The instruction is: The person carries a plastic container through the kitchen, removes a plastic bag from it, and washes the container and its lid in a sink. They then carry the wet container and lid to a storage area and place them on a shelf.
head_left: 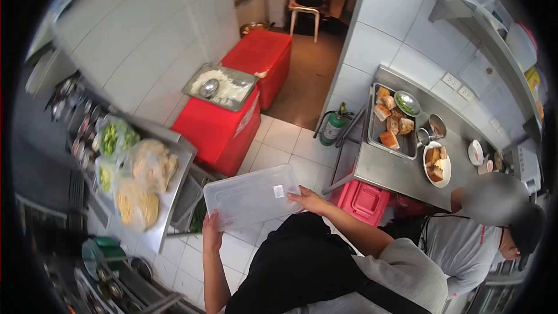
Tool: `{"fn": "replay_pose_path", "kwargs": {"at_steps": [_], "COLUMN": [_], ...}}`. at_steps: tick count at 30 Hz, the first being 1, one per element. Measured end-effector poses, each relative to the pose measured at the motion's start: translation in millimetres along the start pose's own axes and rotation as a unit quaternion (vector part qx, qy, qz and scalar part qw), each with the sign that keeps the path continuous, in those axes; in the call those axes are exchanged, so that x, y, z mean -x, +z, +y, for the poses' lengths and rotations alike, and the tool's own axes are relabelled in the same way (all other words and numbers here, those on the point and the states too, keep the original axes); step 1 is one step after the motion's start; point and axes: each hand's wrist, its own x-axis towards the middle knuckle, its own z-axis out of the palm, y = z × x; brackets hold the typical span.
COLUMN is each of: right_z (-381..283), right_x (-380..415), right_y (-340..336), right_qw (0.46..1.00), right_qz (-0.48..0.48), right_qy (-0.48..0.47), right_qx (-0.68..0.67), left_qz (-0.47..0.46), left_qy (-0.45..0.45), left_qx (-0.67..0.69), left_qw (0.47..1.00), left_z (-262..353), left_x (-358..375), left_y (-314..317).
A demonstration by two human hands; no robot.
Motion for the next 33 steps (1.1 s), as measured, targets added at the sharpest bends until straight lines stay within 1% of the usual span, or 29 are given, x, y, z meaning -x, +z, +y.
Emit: {"fn": "replay_pose_path", "kwargs": {"at_steps": [1, 3, 5, 6, 7, 9, 10, 13, 15, 16, 17, 19, 20, 21, 23, 25, 27, 28, 29, 30, 31, 33], "right_z": [-6, -11, -18, -31, -44, -79, -87, -118, -138, -149, -153, -179, -185, -189, -193, -192, -191, -202, -214, -227, -239, -260], "right_x": [-6, -20, -37, -44, -53, -78, -94, -164, -204, -221, -234, -274, -293, -308, -336, -371, -404, -411, -419, -428, -438, -454], "right_y": [-7, -25, -47, -55, -67, -92, -104, -147, -169, -182, -182, -193, -197, -198, -205, -220, -233, -241, -251, -262, -274, -304], "right_qw": [0.999, 0.996, 0.989, 0.986, 0.985, 0.985, 0.985, 0.981, 0.973, 0.979, 0.980, 0.972, 0.970, 0.969, 0.968, 0.967, 0.956, 0.950, 0.946, 0.943, 0.939, 0.945], "right_qz": [0.039, 0.073, 0.113, 0.150, 0.152, 0.157, 0.152, 0.148, 0.187, 0.160, 0.160, 0.173, 0.164, 0.171, 0.126, 0.082, 0.131, 0.153, 0.162, 0.190, 0.219, 0.195], "right_qy": [-0.008, -0.024, -0.038, -0.051, -0.046, -0.003, 0.005, -0.053, -0.120, -0.079, -0.071, -0.086, -0.058, -0.063, -0.088, -0.045, -0.009, 0.001, 0.021, 0.028, 0.034, -0.009], "right_qx": [-0.021, -0.038, -0.083, -0.051, -0.059, -0.070, -0.079, -0.111, -0.060, -0.095, -0.099, -0.137, -0.167, -0.166, -0.199, -0.237, -0.263, -0.273, -0.279, -0.271, -0.265, -0.264], "left_qz": [-0.022, -0.031, -0.104, -0.132, -0.132, -0.171, -0.164, -0.184, -0.189, -0.210, -0.206, -0.214, -0.205, -0.213, -0.224, -0.239, -0.271, -0.289, -0.306, -0.295, -0.314, -0.335], "left_qy": [-0.010, -0.025, -0.027, -0.042, -0.049, -0.007, -0.015, -0.009, 0.043, 0.039, 0.031, 0.013, -0.012, -0.013, -0.095, -0.132, -0.151, -0.200, -0.250, -0.298, -0.299, -0.296], "left_qx": [-0.004, -0.008, -0.021, 0.002, -0.005, -0.015, -0.021, -0.006, 0.025, 0.058, 0.057, 0.045, 0.038, 0.038, 0.078, 0.019, 0.009, 0.040, 0.070, -0.002, -0.007, -0.088], "left_qw": [1.000, 0.999, 0.994, 0.990, 0.990, 0.985, 0.986, 0.983, 0.981, 0.975, 0.976, 0.976, 0.978, 0.976, 0.967, 0.962, 0.951, 0.935, 0.916, 0.908, 0.901, 0.890], "left_z": [11, 26, 33, 40, 46, 60, 70, 108, 123, 131, 132, 133, 129, 124, 112, 101, 81, 54, 41, 44, 49, 58], "left_x": [-23, -67, -114, -137, -160, -198, -214, -266, -296, -309, -319, -354, -368, -382, -416, -455, -508, -549, -585, -613, -638, -683], "left_y": [11, 31, 49, 63, 76, 103, 114, 159, 182, 192, 193, 201, 207, 215, 233, 254, 273, 273, 284, 306, 327, 376]}}
